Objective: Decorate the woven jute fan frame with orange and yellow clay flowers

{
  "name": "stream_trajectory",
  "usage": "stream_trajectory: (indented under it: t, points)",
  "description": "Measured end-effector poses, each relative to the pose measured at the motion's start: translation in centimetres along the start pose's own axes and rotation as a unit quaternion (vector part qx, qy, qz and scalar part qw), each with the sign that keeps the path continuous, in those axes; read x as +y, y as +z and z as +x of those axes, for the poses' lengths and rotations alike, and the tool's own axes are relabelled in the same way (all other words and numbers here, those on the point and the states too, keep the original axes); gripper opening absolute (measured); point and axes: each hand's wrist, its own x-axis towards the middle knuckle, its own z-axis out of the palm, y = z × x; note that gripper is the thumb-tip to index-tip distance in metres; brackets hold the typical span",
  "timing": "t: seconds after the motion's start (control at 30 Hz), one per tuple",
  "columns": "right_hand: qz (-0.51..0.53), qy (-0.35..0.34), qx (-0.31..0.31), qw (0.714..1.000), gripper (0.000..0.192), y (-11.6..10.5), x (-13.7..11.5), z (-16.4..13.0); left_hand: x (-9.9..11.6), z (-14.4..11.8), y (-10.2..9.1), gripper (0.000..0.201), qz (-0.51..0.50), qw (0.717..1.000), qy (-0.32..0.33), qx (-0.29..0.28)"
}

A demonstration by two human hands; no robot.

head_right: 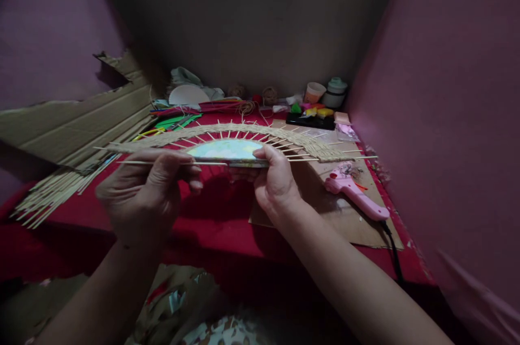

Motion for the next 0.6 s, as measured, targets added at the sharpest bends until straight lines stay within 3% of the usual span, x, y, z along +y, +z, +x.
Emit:
stream_trajectory:
  t: [0.27, 0.6]
  points:
    - [0.01, 0.007, -0.007, 1.0, 0.02, -0.08, 0.1, 0.05, -0.9, -0.36, 0.09, 0.008, 0.082, 0.993, 0.067, -0.045]
    - [0.004, -0.023, -0.009, 1.0, 0.017, 0.65, 0.42, -0.59, 0.08, 0.17, 0.74, 0.005, 0.17, 0.977, 0.121, -0.04]
